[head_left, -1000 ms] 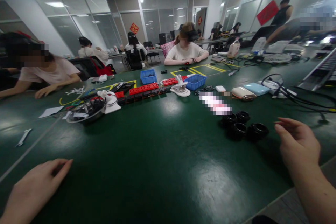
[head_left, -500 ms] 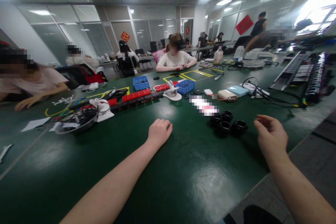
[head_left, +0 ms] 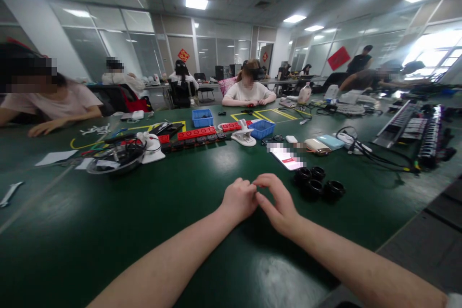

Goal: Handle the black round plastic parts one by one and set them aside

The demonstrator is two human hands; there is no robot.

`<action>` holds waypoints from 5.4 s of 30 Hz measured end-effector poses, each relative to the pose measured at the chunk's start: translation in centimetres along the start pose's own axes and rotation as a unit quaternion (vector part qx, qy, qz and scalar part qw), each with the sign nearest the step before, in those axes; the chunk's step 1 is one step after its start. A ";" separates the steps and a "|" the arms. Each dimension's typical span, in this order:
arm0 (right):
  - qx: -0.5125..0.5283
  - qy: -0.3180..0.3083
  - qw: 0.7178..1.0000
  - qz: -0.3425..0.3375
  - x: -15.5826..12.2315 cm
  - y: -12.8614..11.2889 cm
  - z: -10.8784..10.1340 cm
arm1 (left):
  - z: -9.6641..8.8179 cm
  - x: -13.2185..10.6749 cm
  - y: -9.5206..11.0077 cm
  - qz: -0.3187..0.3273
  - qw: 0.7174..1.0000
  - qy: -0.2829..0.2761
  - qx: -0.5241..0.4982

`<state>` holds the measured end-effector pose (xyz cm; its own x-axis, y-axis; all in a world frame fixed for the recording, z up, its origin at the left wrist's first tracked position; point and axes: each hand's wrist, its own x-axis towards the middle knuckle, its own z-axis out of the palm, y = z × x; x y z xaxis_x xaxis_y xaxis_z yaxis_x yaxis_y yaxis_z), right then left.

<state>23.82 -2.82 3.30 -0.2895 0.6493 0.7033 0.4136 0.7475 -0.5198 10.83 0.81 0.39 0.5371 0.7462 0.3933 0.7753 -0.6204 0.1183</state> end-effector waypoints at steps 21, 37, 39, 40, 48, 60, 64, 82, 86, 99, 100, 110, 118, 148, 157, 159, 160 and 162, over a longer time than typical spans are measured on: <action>0.337 -0.158 0.892 0.256 2.9 2.7 9.1 | -2.6 -6.0 -3.2 0.134 0.978 0.062 -0.150; 0.220 -0.206 0.952 0.059 3.8 3.1 6.9 | -3.5 -10.0 -8.7 -0.097 0.977 -0.094 -0.165; 0.178 -0.231 0.956 0.023 3.7 2.7 7.1 | -3.7 -9.4 -8.2 -0.069 0.969 -0.147 -0.184; 0.154 -0.249 0.956 0.015 3.6 2.5 7.3 | -3.9 -9.0 -7.9 -0.057 0.965 -0.165 -0.196; 0.017 -0.301 0.952 -0.050 2.7 1.6 8.0 | -4.8 -7.4 -6.5 -0.087 0.955 -0.164 -0.233; -0.023 -0.290 0.947 -0.134 2.6 1.8 7.9 | -3.8 -7.8 -7.5 -0.082 0.948 -0.180 -0.250; -0.035 -0.295 0.946 -0.131 2.6 1.8 7.8 | -3.8 -7.7 -7.6 -0.070 0.948 -0.180 -0.254; -0.062 -0.325 0.938 -0.104 2.5 1.4 7.8 | -3.9 -8.0 -7.4 -0.059 0.955 -0.177 -0.230; -0.065 -0.338 0.934 -0.097 2.5 0.9 7.4 | -4.3 -8.0 -7.2 -0.055 0.958 -0.177 -0.219; -0.084 -0.360 0.923 -0.107 2.5 0.3 6.9 | -5.1 -8.1 -6.5 -0.050 0.966 -0.178 -0.183; -0.083 -0.359 0.923 -0.110 2.5 0.3 6.9 | -5.1 -8.1 -6.4 -0.051 0.966 -0.178 -0.178; -0.065 -0.353 0.927 -0.107 2.7 0.4 6.8 | -5.0 -8.0 -6.4 -0.061 0.966 -0.179 -0.175; -0.065 -0.354 0.926 -0.112 2.6 0.7 6.8 | -5.2 -7.8 -6.2 -0.072 0.963 -0.190 -0.176; -0.049 -0.325 0.933 -0.144 2.5 1.0 6.8 | -5.2 -7.7 -6.2 -0.082 0.960 -0.197 -0.180; -0.040 -0.328 0.931 -0.155 2.6 1.2 6.9 | -5.1 -7.8 -6.4 -0.073 0.959 -0.184 -0.205; -0.034 -0.328 0.931 -0.154 2.6 1.3 6.9 | -5.2 -7.8 -6.4 -0.081 0.959 -0.173 -0.209; -0.032 -0.327 0.932 -0.154 2.6 1.3 6.9 | -5.3 -7.8 -6.4 -0.085 0.960 -0.165 -0.210; -0.027 -0.326 0.932 -0.155 2.5 1.3 6.9 | -5.3 -7.7 -6.3 -0.089 0.961 -0.153 -0.212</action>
<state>17.62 0.74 1.09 -0.8578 0.3645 0.3623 0.2616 0.9165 -0.3026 0.02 -2.34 1.46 0.5309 0.8458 0.0532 0.6938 -0.4698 0.5458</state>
